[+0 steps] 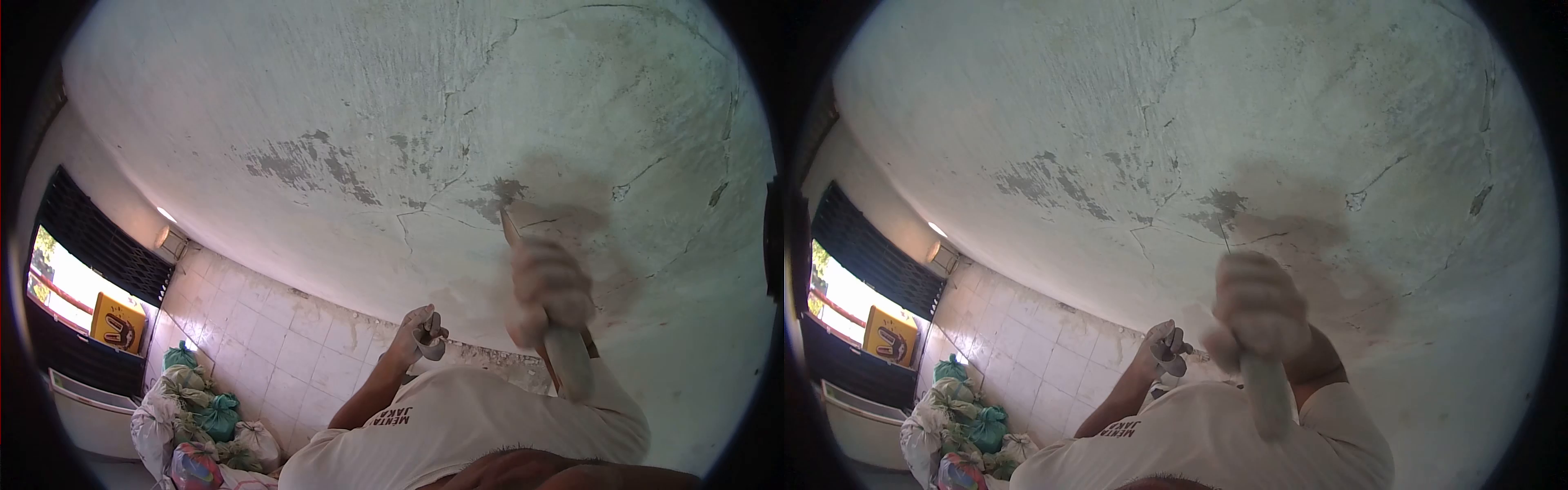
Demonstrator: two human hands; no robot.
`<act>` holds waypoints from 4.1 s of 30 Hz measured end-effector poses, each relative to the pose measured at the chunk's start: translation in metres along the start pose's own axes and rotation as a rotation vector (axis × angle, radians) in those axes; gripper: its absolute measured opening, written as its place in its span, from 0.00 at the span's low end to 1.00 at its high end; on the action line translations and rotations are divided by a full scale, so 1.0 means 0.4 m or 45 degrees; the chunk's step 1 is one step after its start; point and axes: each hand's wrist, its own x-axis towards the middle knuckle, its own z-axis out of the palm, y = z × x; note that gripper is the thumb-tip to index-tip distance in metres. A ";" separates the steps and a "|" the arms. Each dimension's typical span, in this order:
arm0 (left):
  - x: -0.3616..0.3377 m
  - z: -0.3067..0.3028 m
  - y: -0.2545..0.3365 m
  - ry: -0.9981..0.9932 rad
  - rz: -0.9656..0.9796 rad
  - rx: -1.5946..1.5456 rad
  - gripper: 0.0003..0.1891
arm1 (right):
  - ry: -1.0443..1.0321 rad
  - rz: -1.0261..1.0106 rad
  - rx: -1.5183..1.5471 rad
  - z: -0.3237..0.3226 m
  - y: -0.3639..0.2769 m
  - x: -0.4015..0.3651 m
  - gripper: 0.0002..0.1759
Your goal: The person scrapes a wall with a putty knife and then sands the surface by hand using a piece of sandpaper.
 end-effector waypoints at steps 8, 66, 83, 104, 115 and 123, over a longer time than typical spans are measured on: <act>-0.003 -0.015 -0.006 -0.011 -0.021 0.088 0.21 | -0.051 -0.051 -0.042 0.003 0.001 0.004 0.13; -0.004 -0.024 0.010 0.030 -0.006 0.014 0.21 | -0.055 0.122 0.025 -0.017 -0.012 -0.029 0.13; 0.010 -0.025 0.027 0.002 -0.027 0.000 0.21 | 0.053 0.021 -0.049 0.018 0.025 -0.026 0.14; 0.011 -0.018 0.025 -0.053 -0.034 0.009 0.21 | 0.062 -0.072 0.100 -0.003 -0.004 -0.013 0.16; 0.003 -0.031 0.016 -0.006 -0.045 0.038 0.22 | 0.022 0.028 -0.027 -0.006 0.008 -0.020 0.15; 0.003 -0.021 0.021 0.059 -0.064 0.052 0.21 | 0.021 0.029 0.040 -0.003 0.013 -0.022 0.15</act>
